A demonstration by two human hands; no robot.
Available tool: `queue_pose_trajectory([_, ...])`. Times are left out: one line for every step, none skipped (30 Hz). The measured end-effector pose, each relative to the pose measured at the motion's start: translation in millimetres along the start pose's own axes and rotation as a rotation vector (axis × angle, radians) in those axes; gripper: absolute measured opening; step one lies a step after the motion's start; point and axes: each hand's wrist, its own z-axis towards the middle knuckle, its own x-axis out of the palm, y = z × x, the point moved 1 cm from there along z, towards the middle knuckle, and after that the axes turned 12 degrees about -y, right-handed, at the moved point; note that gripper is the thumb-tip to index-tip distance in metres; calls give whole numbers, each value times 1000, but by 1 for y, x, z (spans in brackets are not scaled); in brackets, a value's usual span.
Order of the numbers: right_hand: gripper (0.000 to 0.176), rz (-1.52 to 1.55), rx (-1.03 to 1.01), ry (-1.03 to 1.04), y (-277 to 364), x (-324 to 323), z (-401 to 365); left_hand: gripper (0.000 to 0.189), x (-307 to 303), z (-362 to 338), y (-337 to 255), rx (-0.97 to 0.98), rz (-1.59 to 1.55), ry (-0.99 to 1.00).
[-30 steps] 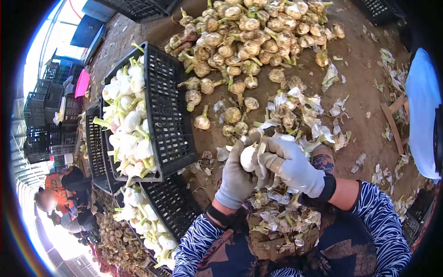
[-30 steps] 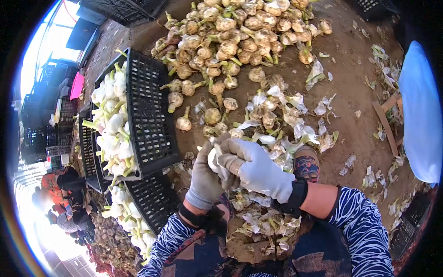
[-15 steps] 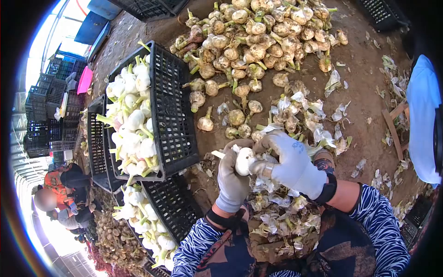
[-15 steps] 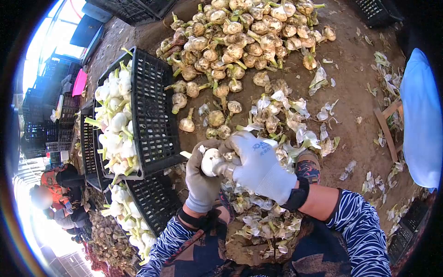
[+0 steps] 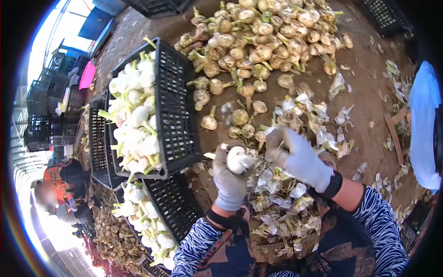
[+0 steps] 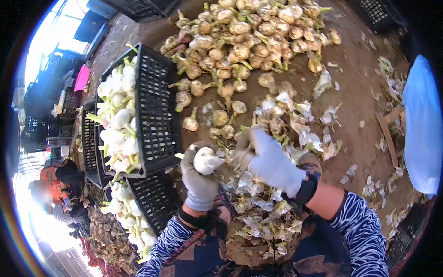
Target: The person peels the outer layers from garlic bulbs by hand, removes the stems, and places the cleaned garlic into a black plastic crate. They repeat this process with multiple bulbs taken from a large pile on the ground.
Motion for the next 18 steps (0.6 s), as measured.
queue_pose_trajectory([33, -126, -225, 7, 1, 5, -3, 31, 5, 1, 6, 59, 73, -57])
queue_pose_trajectory([40, -233, -466, 24, 4, 16, -3, 31, 7, 3, 7, 138, 147, -127])
queue_pose_trajectory([47, -274, -455, 24, 1, 24, -3, 32, 2, 8, 13, 317, 287, -110])
queue_pose_trajectory([39, -296, -373, 26, 13, 27, -6, 32, -2, 12, 20, 490, 434, -100])
queue_pose_trajectory([30, -327, -212, -2, 14, 29, -8, 33, 0, 12, 22, 494, 426, -109])
queue_pose_trajectory([24, -224, -180, 11, 10, 30, -9, 35, 2, 13, 25, 484, 413, -110])
queue_pose_trajectory([23, -254, -251, 11, 6, 29, -9, 35, -4, 15, 30, 475, 444, -64])
queue_pose_trajectory([23, -289, -314, 4, 1, 27, -9, 35, -11, 19, 38, 454, 472, -14])
queue_pose_trajectory([22, -217, -268, 13, -1, 25, -8, 37, -6, 16, 33, 412, 422, -5])
queue_pose_trajectory([21, -147, -214, 20, -2, 24, -7, 42, -1, 8, 24, 177, 299, 33])
queue_pose_trajectory([15, -4, 52, 26, -3, 21, -7, 42, -2, 11, 24, 158, 332, 35])
queue_pose_trajectory([15, -13, 59, 23, -5, 19, 1, 42, -3, 13, 27, 130, 366, 43])
queue_pose_trajectory([14, -43, 45, -85, -14, 11, 10, 40, 6, 10, 19, -9, 104, -1])
queue_pose_trajectory([14, -85, 37, -207, -23, -1, 16, 38, 11, 6, 9, -168, -160, -45])
queue_pose_trajectory([13, 14, 135, -219, -26, -8, 22, 35, 7, 7, 1, -295, -243, 56])
queue_pose_trajectory([13, -107, 36, -281, -29, -15, 26, 35, 8, 6, -6, -381, -281, -92])
queue_pose_trajectory([16, -248, -13, -240, -39, -20, 29, 33, 1, 6, -8, -454, -305, -12])
queue_pose_trajectory([21, -383, -67, -186, -45, -24, 29, 32, -5, 7, -7, -514, -332, 66])
